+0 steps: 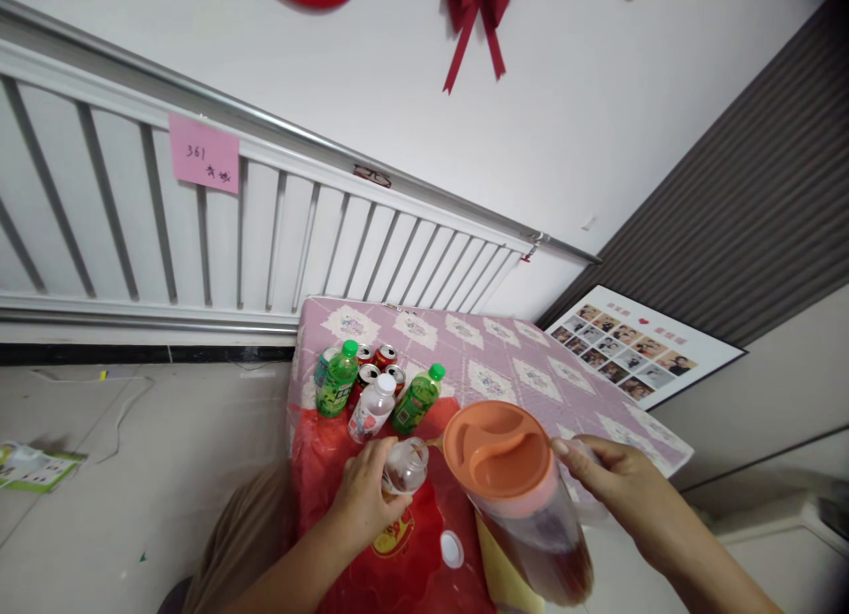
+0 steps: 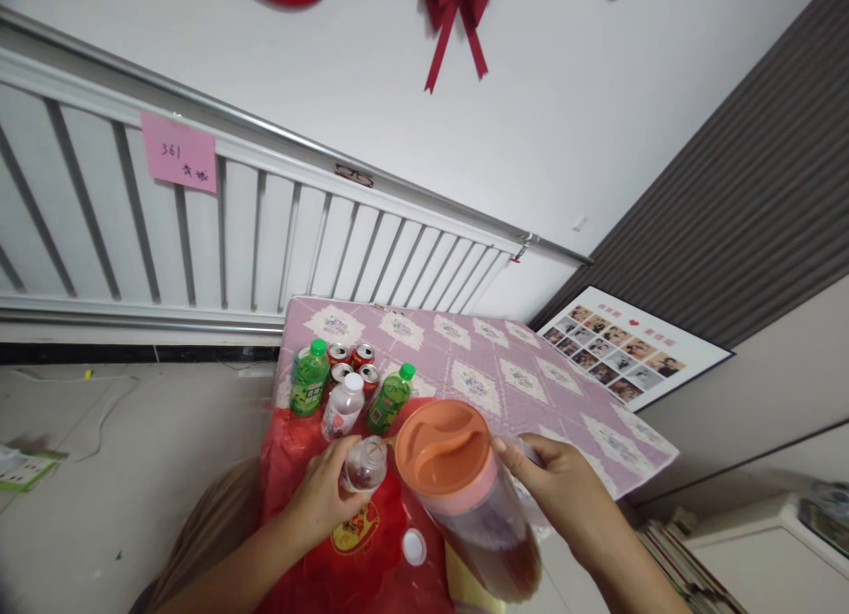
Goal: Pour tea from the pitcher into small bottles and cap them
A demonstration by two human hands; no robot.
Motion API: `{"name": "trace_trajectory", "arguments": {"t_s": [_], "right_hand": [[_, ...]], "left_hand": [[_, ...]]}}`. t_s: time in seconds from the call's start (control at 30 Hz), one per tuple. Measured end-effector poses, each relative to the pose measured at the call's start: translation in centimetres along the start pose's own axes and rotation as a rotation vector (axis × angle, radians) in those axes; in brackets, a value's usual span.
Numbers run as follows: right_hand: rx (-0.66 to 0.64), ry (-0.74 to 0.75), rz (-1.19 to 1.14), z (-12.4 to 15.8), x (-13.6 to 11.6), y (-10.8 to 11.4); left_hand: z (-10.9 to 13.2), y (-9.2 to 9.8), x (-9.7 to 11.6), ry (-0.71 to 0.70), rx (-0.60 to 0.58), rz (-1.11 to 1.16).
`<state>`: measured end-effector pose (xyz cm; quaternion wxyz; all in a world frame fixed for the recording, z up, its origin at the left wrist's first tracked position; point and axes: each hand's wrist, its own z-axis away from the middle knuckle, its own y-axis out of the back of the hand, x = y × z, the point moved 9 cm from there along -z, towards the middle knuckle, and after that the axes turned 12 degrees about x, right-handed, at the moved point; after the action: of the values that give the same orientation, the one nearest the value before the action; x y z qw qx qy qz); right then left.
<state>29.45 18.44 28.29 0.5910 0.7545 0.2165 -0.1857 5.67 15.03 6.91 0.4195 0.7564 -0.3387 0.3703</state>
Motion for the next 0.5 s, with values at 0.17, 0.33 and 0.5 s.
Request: {"name": "trace_trajectory", "arguments": {"t_s": [0.17, 0.33, 0.5], "right_hand": [[-0.006, -0.002, -0.002, -0.02, 0.15, -0.05], [-0.018, -0.011, -0.008, -0.09, 0.22, -0.18], [-0.038, -0.012, 0.009, -0.01, 0.12, -0.27]], "left_hand": [[-0.02, -0.08, -0.05, 0.004, -0.002, 0.005], [0.0, -0.11, -0.12, 0.011, -0.007, 0.007], [0.01, -0.06, -0.09, 0.012, -0.009, 0.009]]}}
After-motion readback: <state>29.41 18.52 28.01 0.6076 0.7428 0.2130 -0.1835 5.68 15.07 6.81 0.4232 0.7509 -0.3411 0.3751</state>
